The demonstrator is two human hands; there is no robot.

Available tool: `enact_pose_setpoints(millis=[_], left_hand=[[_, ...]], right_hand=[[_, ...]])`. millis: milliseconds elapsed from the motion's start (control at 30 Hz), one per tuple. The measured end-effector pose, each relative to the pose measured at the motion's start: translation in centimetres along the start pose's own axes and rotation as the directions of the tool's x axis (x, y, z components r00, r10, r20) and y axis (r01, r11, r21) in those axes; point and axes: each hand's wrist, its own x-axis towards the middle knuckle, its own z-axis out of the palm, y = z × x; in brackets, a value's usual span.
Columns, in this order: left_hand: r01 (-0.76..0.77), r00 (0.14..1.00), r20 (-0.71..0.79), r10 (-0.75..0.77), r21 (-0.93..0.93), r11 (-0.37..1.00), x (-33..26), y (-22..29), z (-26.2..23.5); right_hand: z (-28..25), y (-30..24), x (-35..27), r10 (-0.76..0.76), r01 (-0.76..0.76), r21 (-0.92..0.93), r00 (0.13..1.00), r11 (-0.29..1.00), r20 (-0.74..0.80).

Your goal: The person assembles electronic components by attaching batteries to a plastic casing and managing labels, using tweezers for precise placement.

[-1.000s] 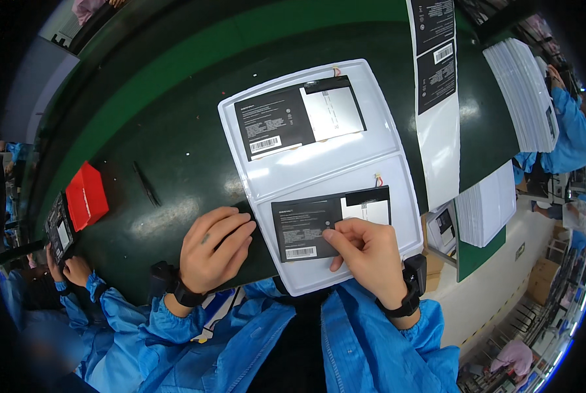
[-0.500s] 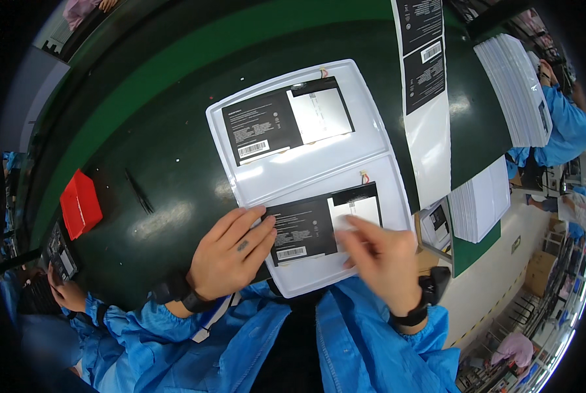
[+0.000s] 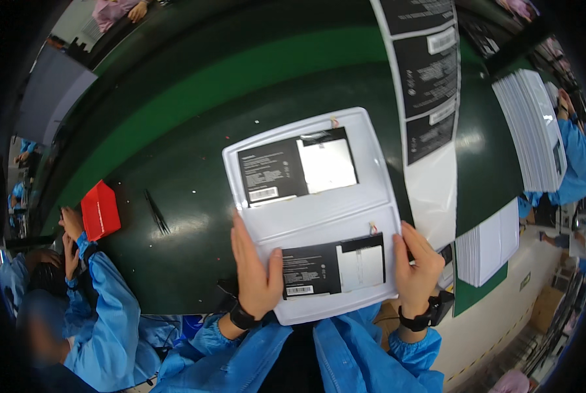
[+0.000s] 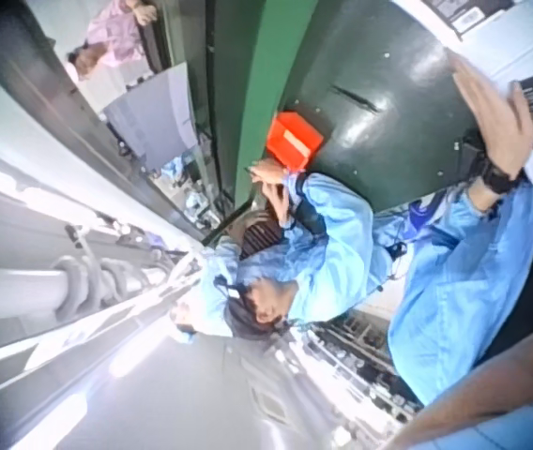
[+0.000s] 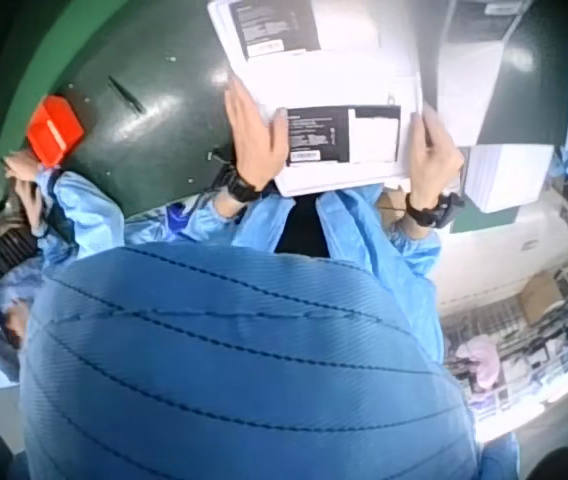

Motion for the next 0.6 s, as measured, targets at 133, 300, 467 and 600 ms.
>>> enact_pose_setpoints(millis=[133,300,467,600], left_hand=[[-0.014,0.996,-0.09,-0.002,-0.185,0.983,2.6,2.2,2.8],[-0.052,0.987,-0.161,0.026,-0.16,0.986,3.8,3.0,4.5],[-0.067,0.971,-0.238,0.019,-0.196,0.978,4.1,4.8,1.2],[0.076,0.941,-0.254,-0.222,-0.481,0.874,4.2,1.3,-3.0]], right_hand=[[-1.7,2.3,2.9,-0.083,0.079,-0.05,0.995,0.996,-0.064],[-4.5,1.3,4.5,-0.075,0.073,-0.047,0.997,0.996,-0.029],[-5.9,-1.1,4.5,-0.04,0.04,0.073,0.999,0.996,-0.008],[-2.7,-4.2,3.3,-0.032,0.02,0.267,0.999,0.963,0.042]])
